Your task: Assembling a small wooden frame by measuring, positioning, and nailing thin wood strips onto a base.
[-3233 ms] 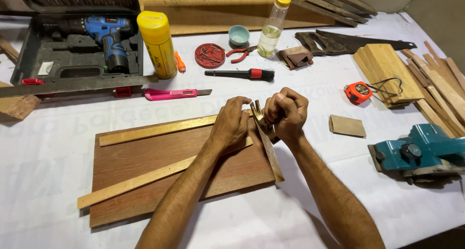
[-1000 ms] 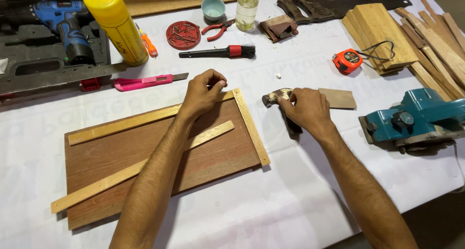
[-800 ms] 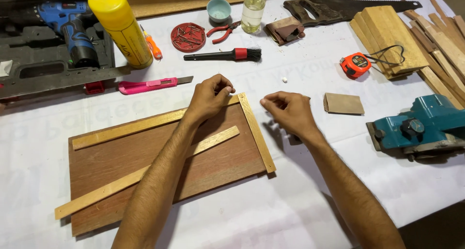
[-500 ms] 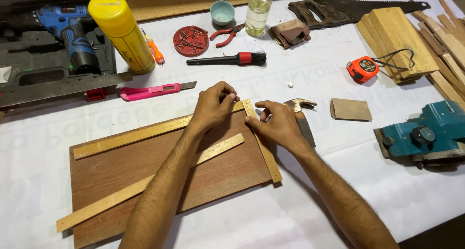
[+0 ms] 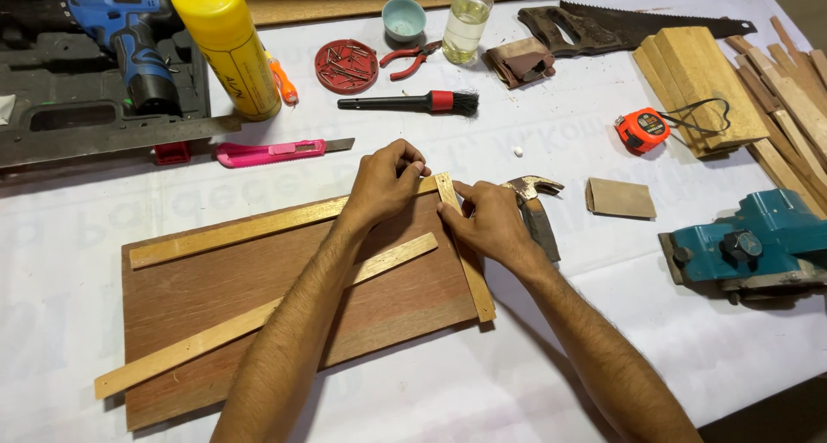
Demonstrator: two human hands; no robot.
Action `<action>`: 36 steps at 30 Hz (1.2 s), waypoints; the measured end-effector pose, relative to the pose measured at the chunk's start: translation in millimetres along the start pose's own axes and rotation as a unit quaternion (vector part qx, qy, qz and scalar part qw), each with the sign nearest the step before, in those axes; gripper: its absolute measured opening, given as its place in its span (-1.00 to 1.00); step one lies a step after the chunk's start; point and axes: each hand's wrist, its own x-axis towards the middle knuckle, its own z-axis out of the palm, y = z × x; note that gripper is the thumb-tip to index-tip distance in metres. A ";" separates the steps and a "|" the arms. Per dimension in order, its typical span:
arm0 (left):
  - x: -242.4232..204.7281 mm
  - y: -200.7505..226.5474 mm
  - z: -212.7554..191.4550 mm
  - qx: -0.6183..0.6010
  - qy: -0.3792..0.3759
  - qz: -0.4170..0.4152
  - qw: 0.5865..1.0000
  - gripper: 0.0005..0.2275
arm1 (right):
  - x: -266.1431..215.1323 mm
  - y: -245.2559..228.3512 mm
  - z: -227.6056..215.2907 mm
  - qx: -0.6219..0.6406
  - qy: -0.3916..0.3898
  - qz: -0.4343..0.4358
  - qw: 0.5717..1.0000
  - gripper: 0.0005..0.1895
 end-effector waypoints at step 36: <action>-1.1 11.4 12.4 0.039 -0.012 0.015 0.999 -0.89 | -1.5 0.0 15.3 -0.043 0.009 -0.016 0.999 -0.61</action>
